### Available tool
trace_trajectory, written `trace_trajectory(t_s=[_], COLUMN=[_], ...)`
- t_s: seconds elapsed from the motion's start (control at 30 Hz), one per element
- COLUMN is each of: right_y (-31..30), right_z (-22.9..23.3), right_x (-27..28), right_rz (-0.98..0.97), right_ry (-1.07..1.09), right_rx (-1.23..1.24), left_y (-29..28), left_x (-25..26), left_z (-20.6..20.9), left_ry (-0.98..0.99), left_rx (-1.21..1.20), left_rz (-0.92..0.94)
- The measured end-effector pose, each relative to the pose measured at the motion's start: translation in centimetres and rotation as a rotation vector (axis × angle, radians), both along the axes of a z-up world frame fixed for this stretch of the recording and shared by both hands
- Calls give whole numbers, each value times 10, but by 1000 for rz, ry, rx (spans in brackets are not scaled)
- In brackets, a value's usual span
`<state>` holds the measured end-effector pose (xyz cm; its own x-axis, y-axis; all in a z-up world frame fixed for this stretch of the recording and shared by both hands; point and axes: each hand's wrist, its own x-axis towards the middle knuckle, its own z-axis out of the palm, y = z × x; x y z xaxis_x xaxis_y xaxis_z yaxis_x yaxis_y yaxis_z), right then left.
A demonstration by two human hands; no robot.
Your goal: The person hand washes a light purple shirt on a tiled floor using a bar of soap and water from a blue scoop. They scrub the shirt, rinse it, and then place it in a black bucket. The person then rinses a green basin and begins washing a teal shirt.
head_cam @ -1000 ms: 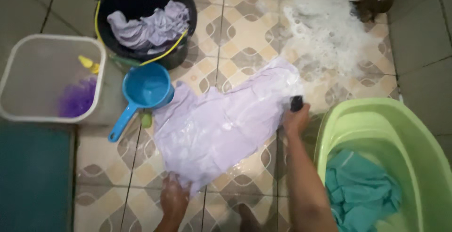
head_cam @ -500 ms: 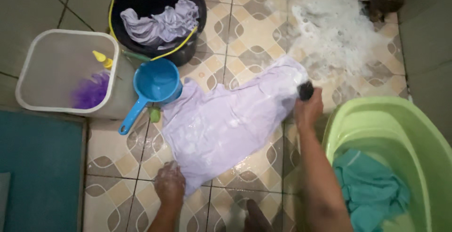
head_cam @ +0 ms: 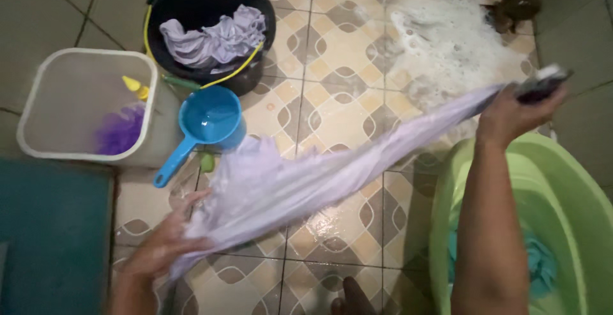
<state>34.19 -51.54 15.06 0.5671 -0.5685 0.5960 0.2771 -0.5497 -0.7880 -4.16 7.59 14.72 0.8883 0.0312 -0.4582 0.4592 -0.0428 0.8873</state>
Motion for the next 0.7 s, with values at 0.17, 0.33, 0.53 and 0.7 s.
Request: trace_trajectory(t_s=[0.17,0.33,0.53,0.7], right_y=[-6,54,106,65], right_z=[17,-46,-155,-222], right_x=[67,77,-41,-38], right_rz=[64,-69,254,-77], right_ry=[-16,377,856,867], right_rx=[167,-569,-333,128], left_y=[33,-12,-173,-249], left_x=[-6,-8,2,22], left_z=[-13,-59,-117,-170], left_ry=[7,-35,-240,-501], left_rx=[-344,542,728,703], left_rz=[500,721,-73,-479])
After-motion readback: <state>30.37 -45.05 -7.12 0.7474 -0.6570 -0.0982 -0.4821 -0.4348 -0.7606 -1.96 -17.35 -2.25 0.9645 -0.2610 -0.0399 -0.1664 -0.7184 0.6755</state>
